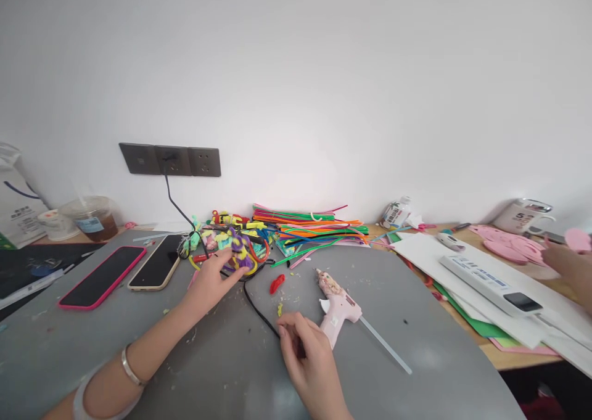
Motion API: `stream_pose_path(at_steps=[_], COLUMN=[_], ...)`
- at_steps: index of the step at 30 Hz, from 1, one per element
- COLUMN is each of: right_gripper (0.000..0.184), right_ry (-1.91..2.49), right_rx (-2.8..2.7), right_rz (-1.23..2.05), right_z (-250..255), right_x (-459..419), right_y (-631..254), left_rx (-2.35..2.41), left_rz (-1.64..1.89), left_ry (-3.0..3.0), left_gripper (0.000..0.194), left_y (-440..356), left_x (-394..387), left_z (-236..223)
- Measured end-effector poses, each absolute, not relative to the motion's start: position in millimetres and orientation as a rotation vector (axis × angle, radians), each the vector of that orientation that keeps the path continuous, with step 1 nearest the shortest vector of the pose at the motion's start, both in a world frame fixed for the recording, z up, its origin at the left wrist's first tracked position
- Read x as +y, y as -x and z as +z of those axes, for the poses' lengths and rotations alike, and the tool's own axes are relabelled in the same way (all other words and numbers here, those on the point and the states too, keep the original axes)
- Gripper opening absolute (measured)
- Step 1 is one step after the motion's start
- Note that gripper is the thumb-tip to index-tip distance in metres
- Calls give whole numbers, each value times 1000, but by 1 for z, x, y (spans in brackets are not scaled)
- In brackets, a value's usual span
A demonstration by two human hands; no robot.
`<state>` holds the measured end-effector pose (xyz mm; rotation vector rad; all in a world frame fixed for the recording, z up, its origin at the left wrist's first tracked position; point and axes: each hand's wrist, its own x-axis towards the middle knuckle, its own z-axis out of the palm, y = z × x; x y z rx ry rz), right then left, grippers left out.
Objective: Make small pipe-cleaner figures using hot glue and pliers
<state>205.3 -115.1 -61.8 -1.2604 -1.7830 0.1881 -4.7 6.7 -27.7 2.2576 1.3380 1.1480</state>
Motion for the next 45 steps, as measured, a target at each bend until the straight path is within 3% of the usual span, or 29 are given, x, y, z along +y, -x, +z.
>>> stream_pose_path(at_steps=[8, 30, 38, 45], right_gripper=[13, 17, 19, 20], right_ry=[1257, 1255, 1268, 1220], right_rx=[-1791, -1804, -1861, -1867], right_rz=[185, 255, 491, 469], right_z=[-62, -58, -49, -47], right_x=[-115, -111, -83, -85], right_y=[-205, -208, -215, -212], left_rx=[1426, 1602, 1412, 1280], left_rz=[1122, 1455, 1240, 954], left_ry=[-2017, -1875, -2304, -2483], left_gripper=[29, 22, 13, 19], left_y=[10, 41, 23, 1], left_x=[10, 28, 19, -3], left_z=[-22, -5, -18, -24])
